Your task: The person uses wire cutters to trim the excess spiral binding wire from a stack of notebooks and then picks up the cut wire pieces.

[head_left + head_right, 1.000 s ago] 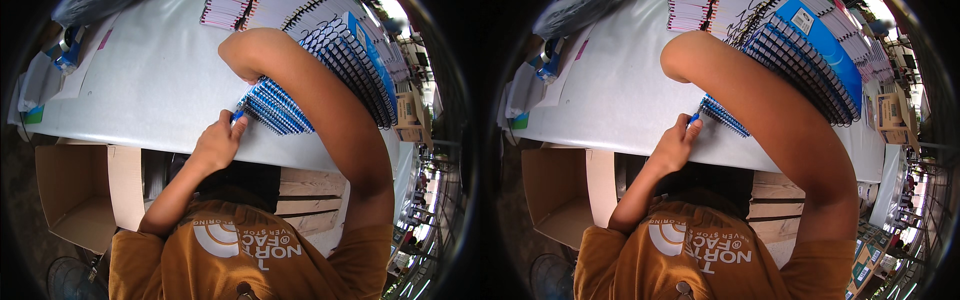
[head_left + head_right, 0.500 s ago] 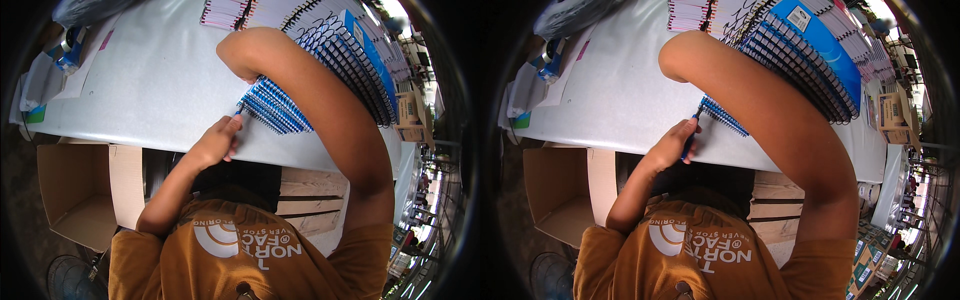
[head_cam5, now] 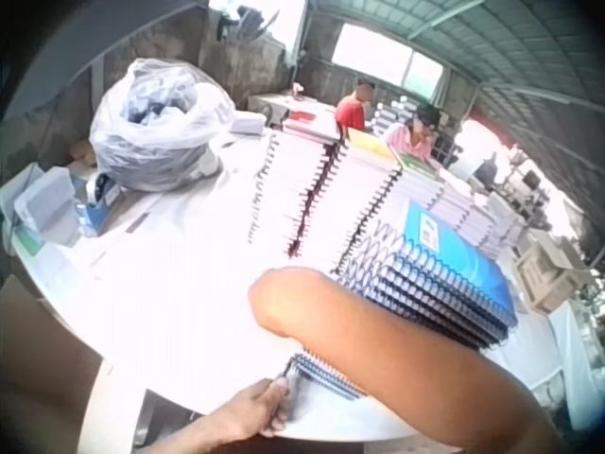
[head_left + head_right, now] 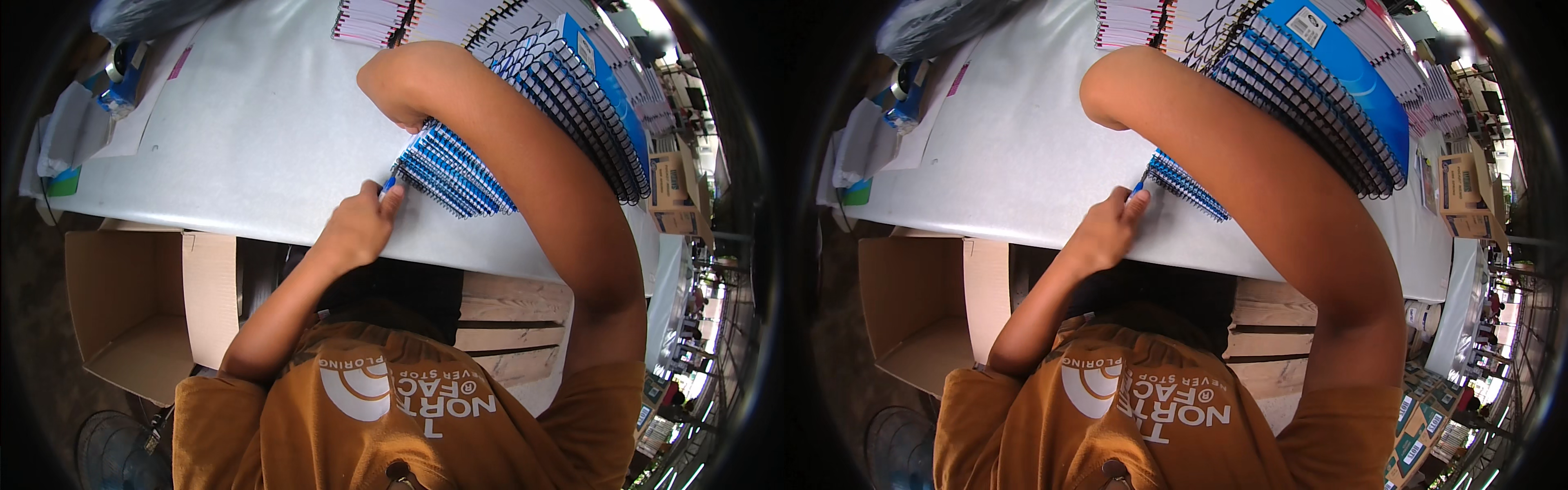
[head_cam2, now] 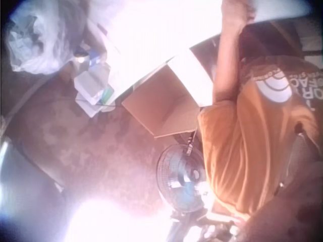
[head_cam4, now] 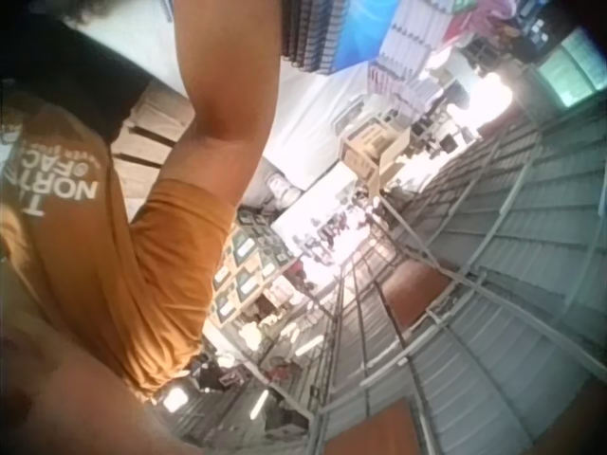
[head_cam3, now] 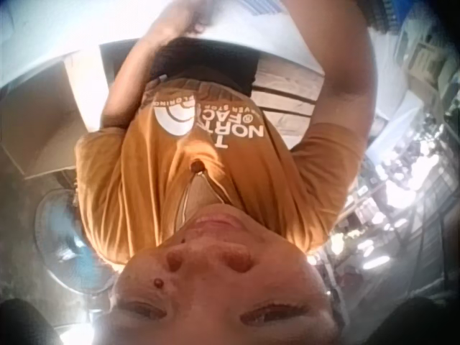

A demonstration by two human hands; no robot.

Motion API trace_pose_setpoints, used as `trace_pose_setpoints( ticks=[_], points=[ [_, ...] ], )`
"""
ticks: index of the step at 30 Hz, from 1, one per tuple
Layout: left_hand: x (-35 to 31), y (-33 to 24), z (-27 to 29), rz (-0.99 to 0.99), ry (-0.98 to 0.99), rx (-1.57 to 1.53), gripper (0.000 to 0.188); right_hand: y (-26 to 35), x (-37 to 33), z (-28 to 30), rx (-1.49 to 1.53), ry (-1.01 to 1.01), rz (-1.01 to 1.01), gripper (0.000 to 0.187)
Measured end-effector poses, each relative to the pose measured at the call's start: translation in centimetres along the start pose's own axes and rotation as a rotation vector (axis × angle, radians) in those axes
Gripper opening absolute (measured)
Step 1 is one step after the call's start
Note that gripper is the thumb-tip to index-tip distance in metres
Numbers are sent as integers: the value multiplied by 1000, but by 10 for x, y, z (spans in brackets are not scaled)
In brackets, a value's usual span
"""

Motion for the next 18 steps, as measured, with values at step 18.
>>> trace_pose_setpoints(
  ticks=[18],
  points=[
    [-4,2,-5,135,205,-334,54,-4,8,-8,-102,-2,-92,22]
  ],
)
Point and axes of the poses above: each hand's wrist, its own x-axis towards the middle knuckle, its own z-axis out of the back of the hand, y = z × x, the point moved 6 cm from there along x, towards the middle knuckle, and after that the axes turned 7 degrees about x, right-handed, at the moved point
